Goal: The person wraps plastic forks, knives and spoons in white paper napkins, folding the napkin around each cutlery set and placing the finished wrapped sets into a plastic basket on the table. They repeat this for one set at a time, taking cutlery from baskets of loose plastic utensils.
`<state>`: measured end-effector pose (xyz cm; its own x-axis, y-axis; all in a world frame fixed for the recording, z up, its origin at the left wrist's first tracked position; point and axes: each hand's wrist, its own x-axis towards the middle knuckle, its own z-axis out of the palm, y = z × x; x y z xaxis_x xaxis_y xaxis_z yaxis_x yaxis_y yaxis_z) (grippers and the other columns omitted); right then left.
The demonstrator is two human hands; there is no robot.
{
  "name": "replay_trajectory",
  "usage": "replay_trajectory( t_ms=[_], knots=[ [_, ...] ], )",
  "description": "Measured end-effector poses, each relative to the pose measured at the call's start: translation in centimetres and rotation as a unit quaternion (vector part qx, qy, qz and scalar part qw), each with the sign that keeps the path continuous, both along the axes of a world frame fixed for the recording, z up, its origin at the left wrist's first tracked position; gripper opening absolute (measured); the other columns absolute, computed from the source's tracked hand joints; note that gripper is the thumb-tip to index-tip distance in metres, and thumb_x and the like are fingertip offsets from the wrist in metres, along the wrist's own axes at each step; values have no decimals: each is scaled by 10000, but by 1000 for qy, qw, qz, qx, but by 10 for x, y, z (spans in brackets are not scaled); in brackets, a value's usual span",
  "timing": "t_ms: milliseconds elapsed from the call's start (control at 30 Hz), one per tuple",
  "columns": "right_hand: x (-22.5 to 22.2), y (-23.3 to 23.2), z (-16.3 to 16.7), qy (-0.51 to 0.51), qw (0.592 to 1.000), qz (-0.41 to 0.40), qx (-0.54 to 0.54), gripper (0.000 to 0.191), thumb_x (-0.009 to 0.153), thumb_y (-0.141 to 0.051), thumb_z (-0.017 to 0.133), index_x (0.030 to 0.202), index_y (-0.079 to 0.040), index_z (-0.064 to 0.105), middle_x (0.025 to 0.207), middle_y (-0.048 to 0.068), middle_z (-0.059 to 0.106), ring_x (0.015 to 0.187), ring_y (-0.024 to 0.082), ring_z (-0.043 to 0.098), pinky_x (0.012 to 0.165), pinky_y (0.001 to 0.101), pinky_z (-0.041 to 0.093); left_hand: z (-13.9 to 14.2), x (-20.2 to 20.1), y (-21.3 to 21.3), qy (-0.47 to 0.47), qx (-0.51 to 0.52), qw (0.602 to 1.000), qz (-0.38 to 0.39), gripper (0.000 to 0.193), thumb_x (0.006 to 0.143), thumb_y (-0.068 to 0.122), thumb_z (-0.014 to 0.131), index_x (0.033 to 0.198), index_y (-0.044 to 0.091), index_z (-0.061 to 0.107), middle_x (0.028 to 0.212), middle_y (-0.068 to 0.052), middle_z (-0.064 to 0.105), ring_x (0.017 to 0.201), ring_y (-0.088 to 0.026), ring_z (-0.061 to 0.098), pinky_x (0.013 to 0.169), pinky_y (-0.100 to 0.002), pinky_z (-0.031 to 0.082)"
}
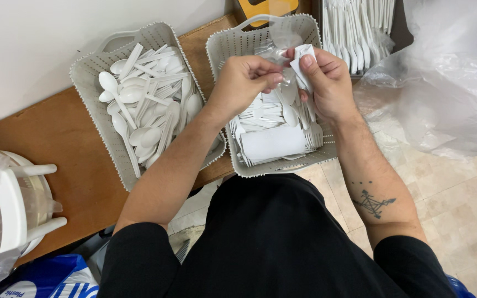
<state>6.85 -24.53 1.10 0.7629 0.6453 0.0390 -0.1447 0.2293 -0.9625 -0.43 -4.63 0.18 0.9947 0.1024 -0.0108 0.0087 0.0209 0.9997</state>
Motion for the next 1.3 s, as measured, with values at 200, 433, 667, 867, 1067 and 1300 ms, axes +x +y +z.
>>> replay_trajectory(
  t_ms=[200,433,667,867,1067,1300],
  knots=[
    [0,2,2,-9,1000,-2,-10,326,1099,-281,607,1262,-14,699,1050,32,740,687,42,586,553,195,462,0,0,0,19,-19,1000,-10,190,852,56,826,1009,-25,757,835,-62,777,725,-77,725,656,-216,613],
    [-6,2,8,-35,999,7,-31,326,1111,-297,608,1254,-22,708,909,2,690,670,30,562,551,189,454,11,-3,8,6,111,994,-10,207,846,146,880,942,3,766,807,-29,766,696,-47,674,636,-199,570],
    [-4,3,8,-101,991,26,-81,328,1110,-305,592,1254,-30,699,1007,-22,689,747,-1,574,565,168,459,6,-5,5,-3,134,986,-95,252,866,184,828,1060,37,762,936,-36,770,782,-89,678,695,-246,578],
    [-2,2,4,-145,986,20,-83,320,1100,-308,572,1207,-33,695,1202,-68,617,788,5,588,590,178,491,-11,5,8,71,-42,996,-38,191,986,170,712,1046,4,784,896,-89,780,785,-119,710,738,-283,613],
    [-5,8,2,-79,994,-18,-74,246,1096,-209,599,1278,-54,659,980,-32,673,780,17,609,621,189,526,-16,8,9,3,-192,980,47,225,995,163,699,1129,-8,754,990,-80,781,899,-140,733,860,-311,627],
    [-8,10,-1,-133,983,-63,-112,179,1096,-106,678,1154,-56,515,882,-2,651,661,40,589,483,188,424,-9,4,2,21,-251,968,23,269,1005,163,693,1172,-43,730,1076,-133,756,943,-182,739,900,-339,645]
  ],
)
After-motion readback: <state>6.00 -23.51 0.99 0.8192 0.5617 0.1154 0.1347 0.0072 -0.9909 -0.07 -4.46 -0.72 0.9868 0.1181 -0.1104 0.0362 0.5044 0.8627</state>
